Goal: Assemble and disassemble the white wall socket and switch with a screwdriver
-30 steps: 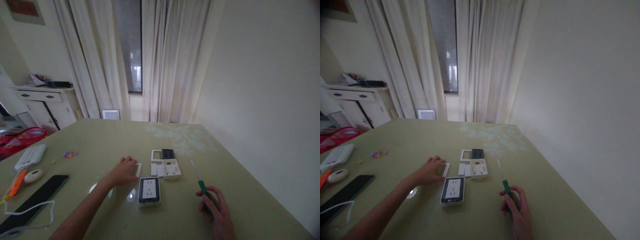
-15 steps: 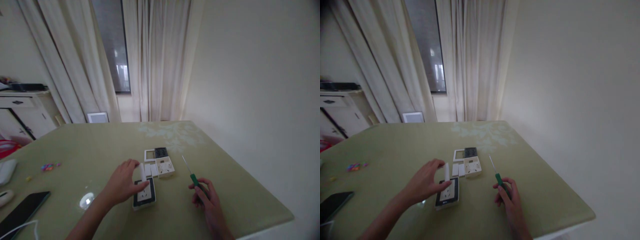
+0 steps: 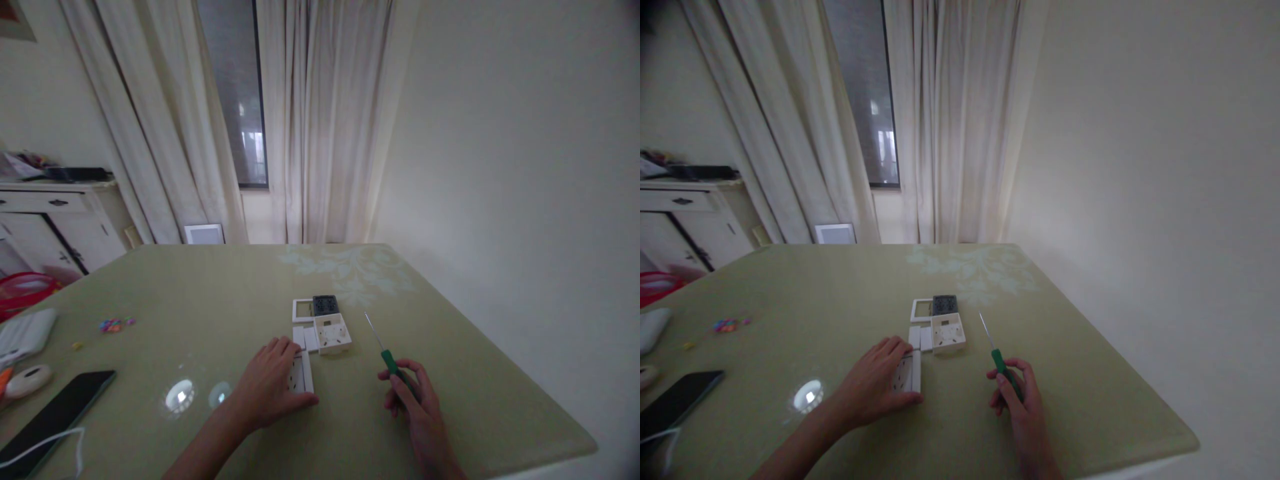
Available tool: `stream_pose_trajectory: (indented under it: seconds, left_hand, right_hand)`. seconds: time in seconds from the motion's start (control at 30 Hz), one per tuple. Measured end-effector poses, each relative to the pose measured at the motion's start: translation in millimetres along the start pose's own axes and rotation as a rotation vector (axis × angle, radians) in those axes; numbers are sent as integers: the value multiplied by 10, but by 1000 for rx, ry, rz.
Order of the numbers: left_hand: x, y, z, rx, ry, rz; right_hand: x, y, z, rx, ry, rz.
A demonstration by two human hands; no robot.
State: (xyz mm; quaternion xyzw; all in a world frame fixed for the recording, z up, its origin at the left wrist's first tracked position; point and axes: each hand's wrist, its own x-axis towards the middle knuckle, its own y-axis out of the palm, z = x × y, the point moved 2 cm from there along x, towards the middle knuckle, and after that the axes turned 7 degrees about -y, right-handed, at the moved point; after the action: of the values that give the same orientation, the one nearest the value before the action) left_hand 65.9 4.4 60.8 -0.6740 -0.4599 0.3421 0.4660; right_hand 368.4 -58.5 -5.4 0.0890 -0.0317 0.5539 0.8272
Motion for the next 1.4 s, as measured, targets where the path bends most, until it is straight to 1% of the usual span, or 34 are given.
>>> stream_pose_trajectory:
  seconds: [0.27, 0.37, 0.47, 0.57, 0.7, 0.9, 1.0, 1.1, 1.2, 1.27, 1.33, 1.4]
  left_hand:
    - [4, 8, 38, -20, 23, 47]
    - [19, 31, 7, -18, 22, 46]
    - [44, 97, -67, -14, 48, 52]
    - [68, 187, -128, -12, 62, 56]
    - [84, 254, -147, -12, 58, 52]
    - [38, 225, -65, -26, 53, 79]
    - [-39, 235, 16, -29, -3, 76]
    - [-127, 205, 30, -42, -10, 81]
    - [-122, 33, -103, -113, 28, 33]
    - [-1, -128, -285, -134, 78, -33]
    - [231, -249, -529, -80, 158, -105]
    - [557, -266, -795, -53, 204, -104]
  right_hand:
    - [-17, 4, 43, -9, -2, -7]
    - [-8, -7, 27, -20, -2, -3]
    - [16, -21, -24, -27, -6, 4]
    - [40, -38, -84, -22, -5, -16]
    - [28, -27, -59, -41, -6, -21]
    - [-1, 27, 73, -30, -11, -6]
    - [-7, 26, 63, -8, -18, -19]
    - [-7, 21, 24, 2, -19, -32]
    - [5, 14, -25, 18, -8, -74]
    - [13, 5, -50, 45, -7, -128]
    - [15, -9, -65, 78, -21, -191]
    - [13, -34, -80, 113, -41, -253]
